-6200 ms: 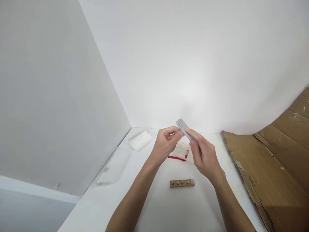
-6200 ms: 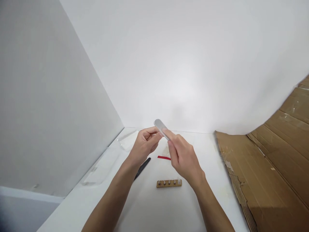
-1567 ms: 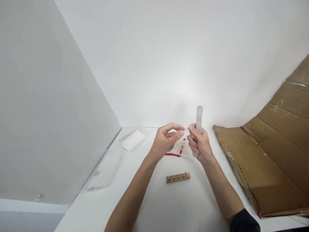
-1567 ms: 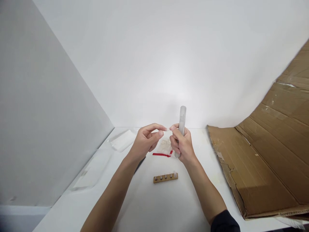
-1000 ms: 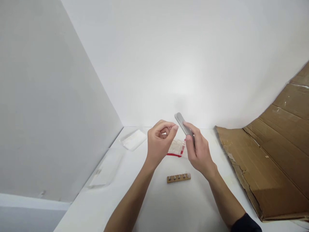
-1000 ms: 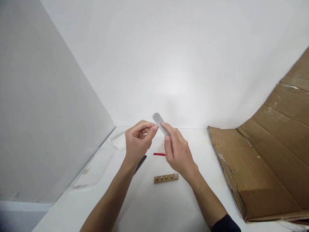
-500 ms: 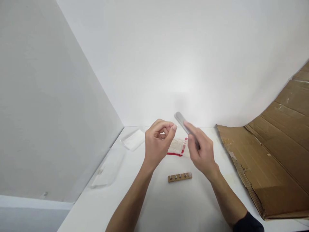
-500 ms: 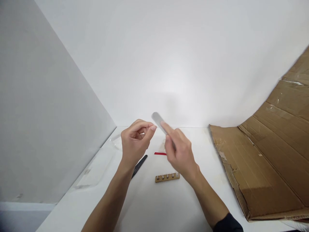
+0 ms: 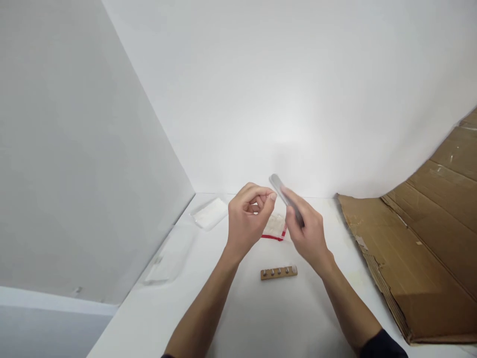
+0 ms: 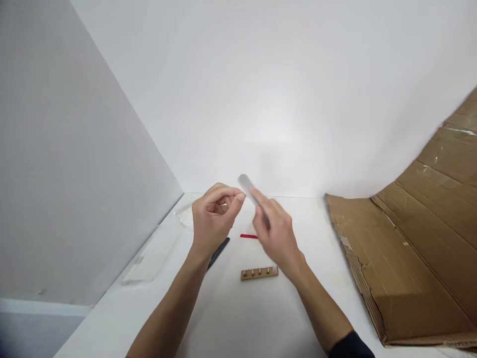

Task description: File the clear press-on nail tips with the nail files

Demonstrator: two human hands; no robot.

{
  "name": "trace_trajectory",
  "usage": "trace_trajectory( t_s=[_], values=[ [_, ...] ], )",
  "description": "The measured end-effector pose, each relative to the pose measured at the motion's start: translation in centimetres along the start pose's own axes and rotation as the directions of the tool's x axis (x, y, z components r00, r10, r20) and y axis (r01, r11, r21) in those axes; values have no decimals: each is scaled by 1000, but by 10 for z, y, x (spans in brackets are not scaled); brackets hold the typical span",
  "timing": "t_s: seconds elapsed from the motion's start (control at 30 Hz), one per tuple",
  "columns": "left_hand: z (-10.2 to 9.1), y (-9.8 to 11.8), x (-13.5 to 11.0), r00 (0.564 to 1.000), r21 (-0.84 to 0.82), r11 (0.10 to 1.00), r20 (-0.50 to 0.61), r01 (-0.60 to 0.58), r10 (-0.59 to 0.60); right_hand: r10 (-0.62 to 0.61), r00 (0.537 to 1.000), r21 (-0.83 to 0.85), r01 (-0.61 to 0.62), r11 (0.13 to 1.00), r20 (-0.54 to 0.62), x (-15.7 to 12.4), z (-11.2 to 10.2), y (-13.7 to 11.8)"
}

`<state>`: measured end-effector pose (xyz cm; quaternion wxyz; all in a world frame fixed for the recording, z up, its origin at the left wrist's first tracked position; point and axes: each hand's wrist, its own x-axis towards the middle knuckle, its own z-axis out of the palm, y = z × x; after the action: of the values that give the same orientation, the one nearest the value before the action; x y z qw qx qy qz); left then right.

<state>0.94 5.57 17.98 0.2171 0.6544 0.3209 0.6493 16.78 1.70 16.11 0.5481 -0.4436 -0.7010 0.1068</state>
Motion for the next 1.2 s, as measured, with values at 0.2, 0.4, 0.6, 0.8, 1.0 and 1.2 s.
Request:
trace_trajectory(
  t_s=[0.2,0.4,0.6,0.8,1.0,1.2],
  values=[
    [0,0,-2,996,64,994,-21,-84,86,38,999,26,-37,999,-20,0,0,-3],
    [1,4,-3,988,123,982,-28,-145,150,36,999,-6,-36,999,-22,1,-3,-4],
    [2,4,-2,976,175,964,-44,-202,212,20,1000,-16,-20,1000,5,3,-7,-7],
    [5,3,-4,976,183,962,-46,-202,214,23,999,-21,-23,1000,30,4,-8,-6],
    [5,1,-3,998,25,999,-38,-46,47,-69,997,-46,67,997,-35,3,-2,-2],
    [4,-4,-1,999,-37,999,-28,20,-21,-49,999,-26,49,998,-8,1,-3,-1]
  ],
)
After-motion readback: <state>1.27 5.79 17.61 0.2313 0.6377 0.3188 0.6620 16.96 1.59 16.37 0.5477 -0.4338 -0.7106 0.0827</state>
